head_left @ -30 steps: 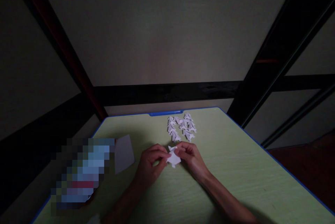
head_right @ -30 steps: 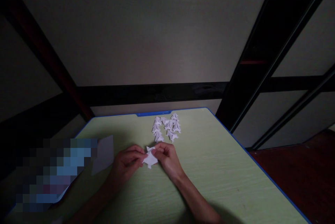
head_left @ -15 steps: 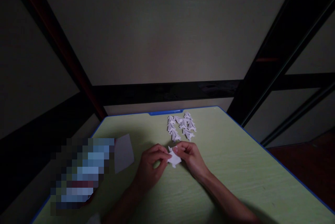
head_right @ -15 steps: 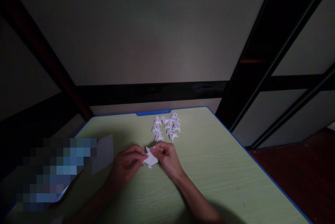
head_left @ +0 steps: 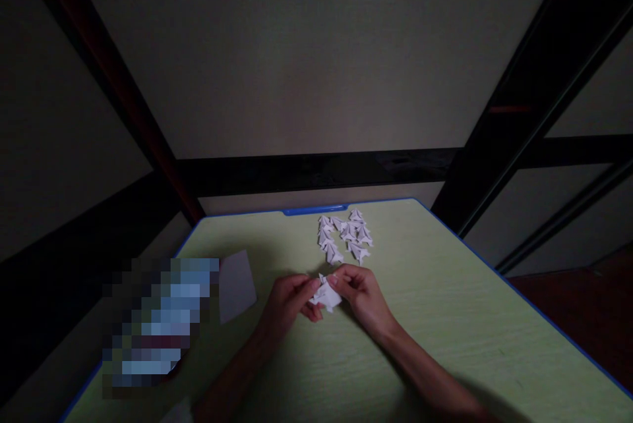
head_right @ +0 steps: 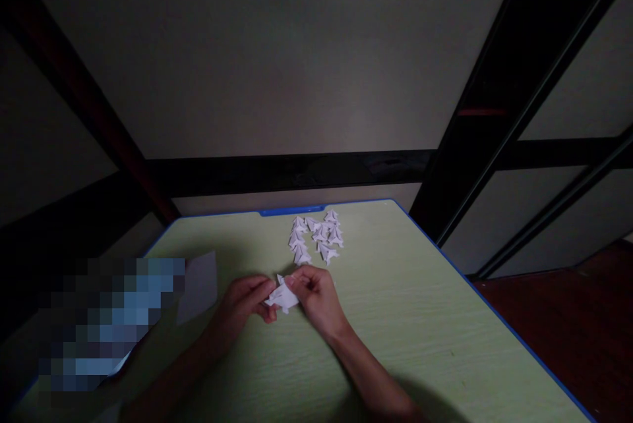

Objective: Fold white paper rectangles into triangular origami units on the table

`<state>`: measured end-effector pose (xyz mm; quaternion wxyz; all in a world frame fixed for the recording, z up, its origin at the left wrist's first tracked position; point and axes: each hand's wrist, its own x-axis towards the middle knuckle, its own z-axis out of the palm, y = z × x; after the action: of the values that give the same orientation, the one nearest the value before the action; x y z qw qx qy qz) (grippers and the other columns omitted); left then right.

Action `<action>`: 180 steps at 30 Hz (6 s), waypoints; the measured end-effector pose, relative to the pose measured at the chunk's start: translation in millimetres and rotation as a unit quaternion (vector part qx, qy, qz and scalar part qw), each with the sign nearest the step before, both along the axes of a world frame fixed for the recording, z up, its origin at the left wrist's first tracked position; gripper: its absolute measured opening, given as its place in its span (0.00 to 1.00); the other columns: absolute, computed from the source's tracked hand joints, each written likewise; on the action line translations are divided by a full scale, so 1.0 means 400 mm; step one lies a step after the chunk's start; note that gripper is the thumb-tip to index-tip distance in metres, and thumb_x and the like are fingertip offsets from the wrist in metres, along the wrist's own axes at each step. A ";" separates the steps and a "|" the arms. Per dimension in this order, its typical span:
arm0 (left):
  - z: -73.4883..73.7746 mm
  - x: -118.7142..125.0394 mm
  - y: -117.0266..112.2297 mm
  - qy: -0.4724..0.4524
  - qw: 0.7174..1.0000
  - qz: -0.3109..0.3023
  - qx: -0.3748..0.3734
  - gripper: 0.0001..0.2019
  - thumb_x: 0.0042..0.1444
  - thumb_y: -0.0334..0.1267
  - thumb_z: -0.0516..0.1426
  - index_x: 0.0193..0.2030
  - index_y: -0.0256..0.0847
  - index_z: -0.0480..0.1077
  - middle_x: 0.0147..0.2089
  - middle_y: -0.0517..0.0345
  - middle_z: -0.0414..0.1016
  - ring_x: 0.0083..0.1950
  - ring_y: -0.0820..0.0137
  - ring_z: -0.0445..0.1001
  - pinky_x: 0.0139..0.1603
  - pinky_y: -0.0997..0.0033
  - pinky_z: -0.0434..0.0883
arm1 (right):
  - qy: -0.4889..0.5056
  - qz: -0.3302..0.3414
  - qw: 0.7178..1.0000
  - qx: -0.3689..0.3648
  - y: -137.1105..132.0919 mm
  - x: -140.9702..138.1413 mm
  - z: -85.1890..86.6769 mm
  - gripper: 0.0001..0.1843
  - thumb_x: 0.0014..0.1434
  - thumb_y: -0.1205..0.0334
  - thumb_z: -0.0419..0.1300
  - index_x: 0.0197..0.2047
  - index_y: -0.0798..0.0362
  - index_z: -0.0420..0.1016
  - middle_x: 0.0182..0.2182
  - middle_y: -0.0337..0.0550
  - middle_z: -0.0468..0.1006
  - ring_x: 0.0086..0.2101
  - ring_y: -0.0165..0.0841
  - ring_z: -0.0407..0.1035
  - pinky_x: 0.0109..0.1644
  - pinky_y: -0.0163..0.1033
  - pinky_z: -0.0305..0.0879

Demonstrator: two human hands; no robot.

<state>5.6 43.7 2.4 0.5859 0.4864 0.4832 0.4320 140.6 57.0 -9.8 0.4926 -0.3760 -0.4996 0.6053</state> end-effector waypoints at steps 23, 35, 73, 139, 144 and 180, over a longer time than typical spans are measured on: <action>-0.017 0.002 0.003 0.051 0.998 -0.017 0.019 0.09 0.41 0.38 0.55 0.19 0.32 0.67 0.15 0.60 0.69 0.16 0.76 0.67 0.18 0.79 0.64 | -0.049 0.001 0.999 0.012 0.003 -0.001 -0.005 0.13 0.42 0.57 0.59 0.19 0.57 0.62 0.14 0.32 0.62 0.16 0.22 0.54 0.20 0.29 0.49; -0.028 0.006 0.002 0.074 0.995 -0.030 0.059 0.11 0.44 0.38 0.52 0.17 0.34 0.63 0.12 0.64 0.63 0.15 0.79 0.62 0.18 0.80 0.60 | -0.026 0.048 0.998 -0.004 0.002 0.000 -0.005 0.13 0.38 0.60 0.62 0.19 0.57 0.62 0.15 0.34 0.66 0.17 0.23 0.58 0.21 0.30 0.54; -0.024 0.009 -0.004 0.074 0.996 -0.017 0.046 0.06 0.42 0.33 0.52 0.19 0.34 0.65 0.14 0.62 0.66 0.17 0.76 0.65 0.20 0.78 0.63 | -0.105 0.025 0.994 0.030 -0.007 0.002 0.002 0.16 0.50 0.54 0.52 0.19 0.57 0.60 0.15 0.34 0.58 0.18 0.23 0.51 0.21 0.29 0.48; -0.024 0.004 0.004 0.001 0.999 0.001 0.040 0.14 0.40 0.37 0.56 0.36 0.37 0.62 0.30 0.58 0.68 0.29 0.72 0.68 0.18 0.80 0.65 | -0.096 0.039 0.993 0.059 -0.006 -0.002 0.005 0.14 0.49 0.56 0.53 0.21 0.57 0.60 0.16 0.33 0.56 0.19 0.23 0.50 0.21 0.29 0.47; -0.037 0.001 0.015 0.009 0.999 0.001 0.034 0.07 0.39 0.34 0.57 0.25 0.35 0.63 0.24 0.59 0.68 0.25 0.74 0.67 0.17 0.81 0.63 | -0.051 0.042 0.996 0.061 -0.005 -0.001 -0.004 0.10 0.51 0.57 0.52 0.31 0.57 0.63 0.18 0.33 0.59 0.20 0.23 0.52 0.22 0.29 0.49; -0.037 0.005 0.015 0.053 0.996 0.042 0.058 0.10 0.41 0.39 0.55 0.16 0.34 0.66 0.14 0.62 0.64 0.18 0.76 0.62 0.19 0.79 0.60 | -0.040 0.000 0.997 0.059 -0.006 -0.006 -0.013 0.10 0.48 0.60 0.56 0.32 0.55 0.61 0.16 0.31 0.59 0.18 0.22 0.53 0.20 0.28 0.49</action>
<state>7.5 49.5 -12.3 0.5116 0.5211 0.5081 0.4567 138.2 54.7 -15.1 0.4940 -0.3698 -0.5537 0.5592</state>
